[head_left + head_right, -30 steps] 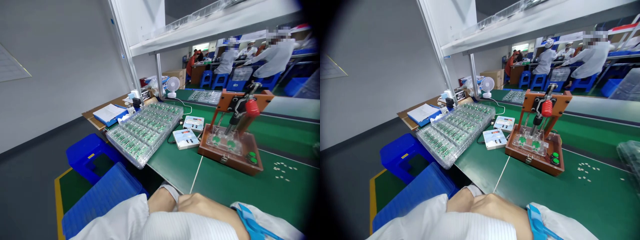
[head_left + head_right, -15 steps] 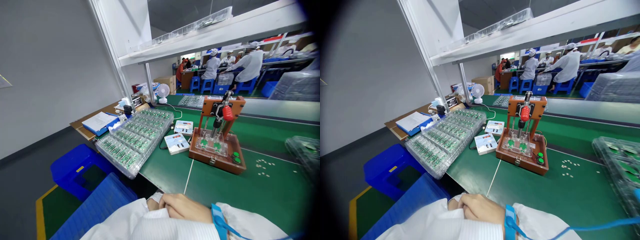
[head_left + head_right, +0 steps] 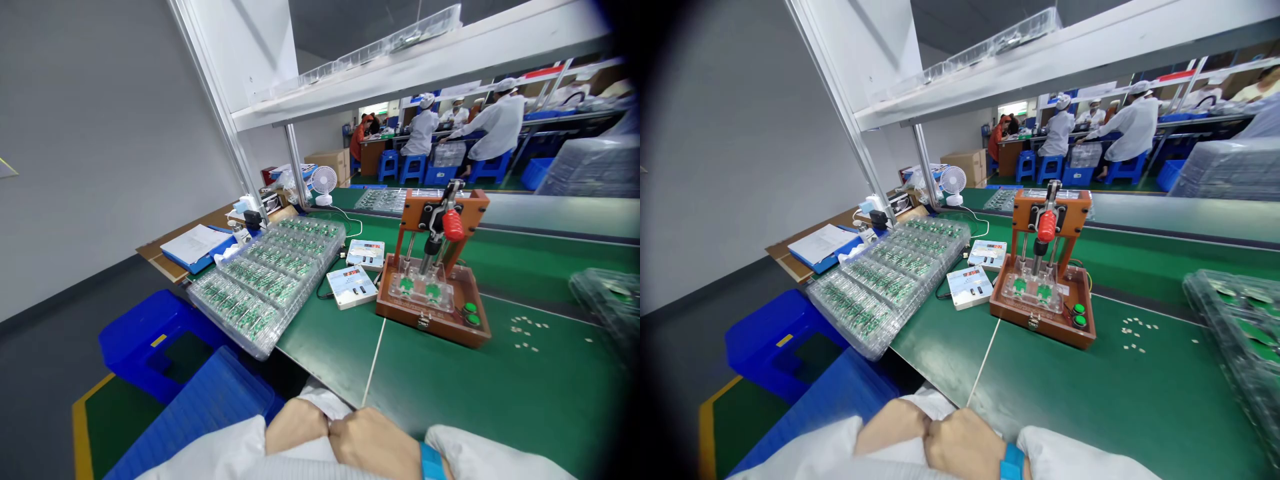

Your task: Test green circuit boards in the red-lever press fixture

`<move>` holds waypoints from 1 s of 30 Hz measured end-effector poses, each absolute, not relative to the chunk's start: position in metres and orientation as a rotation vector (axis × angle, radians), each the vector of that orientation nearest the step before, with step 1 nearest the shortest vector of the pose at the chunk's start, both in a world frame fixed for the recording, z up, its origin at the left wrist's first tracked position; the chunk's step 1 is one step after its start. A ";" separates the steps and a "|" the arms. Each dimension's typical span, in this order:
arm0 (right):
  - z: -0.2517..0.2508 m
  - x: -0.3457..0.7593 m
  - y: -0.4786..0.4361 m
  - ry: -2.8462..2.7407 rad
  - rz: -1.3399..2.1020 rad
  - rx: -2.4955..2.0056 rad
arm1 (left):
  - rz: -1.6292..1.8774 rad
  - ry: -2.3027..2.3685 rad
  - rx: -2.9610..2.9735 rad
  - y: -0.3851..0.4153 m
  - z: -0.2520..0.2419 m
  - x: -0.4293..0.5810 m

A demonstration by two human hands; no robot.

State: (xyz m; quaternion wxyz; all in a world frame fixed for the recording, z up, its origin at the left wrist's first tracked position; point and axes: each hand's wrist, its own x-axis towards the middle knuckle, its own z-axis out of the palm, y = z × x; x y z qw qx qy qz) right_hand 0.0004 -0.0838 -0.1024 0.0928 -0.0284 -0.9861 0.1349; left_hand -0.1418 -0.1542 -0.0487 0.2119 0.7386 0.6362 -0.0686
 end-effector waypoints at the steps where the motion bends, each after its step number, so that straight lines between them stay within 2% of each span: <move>1: -0.100 0.001 -0.084 -2.933 0.330 -0.117 | -0.247 1.749 2.078 -0.156 -0.049 -0.144; 4: -0.089 0.004 -0.083 -2.918 0.194 -0.128 | -0.213 1.696 2.343 -0.163 -0.045 -0.153; 8: -0.066 0.011 -0.081 -2.871 0.060 -0.107 | 0.393 1.701 2.714 -0.170 -0.030 -0.159; 13: -0.038 0.015 -0.079 -2.896 -0.033 -0.111 | 1.129 1.690 1.975 -0.171 -0.009 -0.159; 19: -0.031 0.017 -0.075 -3.100 0.100 -0.048 | 1.885 1.480 0.782 -0.169 0.016 -0.167; 22: -0.033 0.018 -0.076 -3.104 0.109 -0.020 | 2.066 1.463 0.718 -0.175 0.036 -0.173; 24: -0.034 0.018 -0.077 -3.029 0.105 0.012 | 1.947 1.639 0.931 -0.183 0.043 -0.177; 25: -0.035 0.017 -0.078 -2.981 0.102 0.037 | 1.771 1.779 1.072 -0.187 0.043 -0.178; 28: -0.039 0.014 -0.082 -2.889 0.148 0.165 | 0.845 2.114 1.411 -0.197 0.028 -0.178; 30: -0.045 0.011 -0.084 -2.875 0.291 0.223 | 0.307 2.110 1.487 -0.201 0.010 -0.177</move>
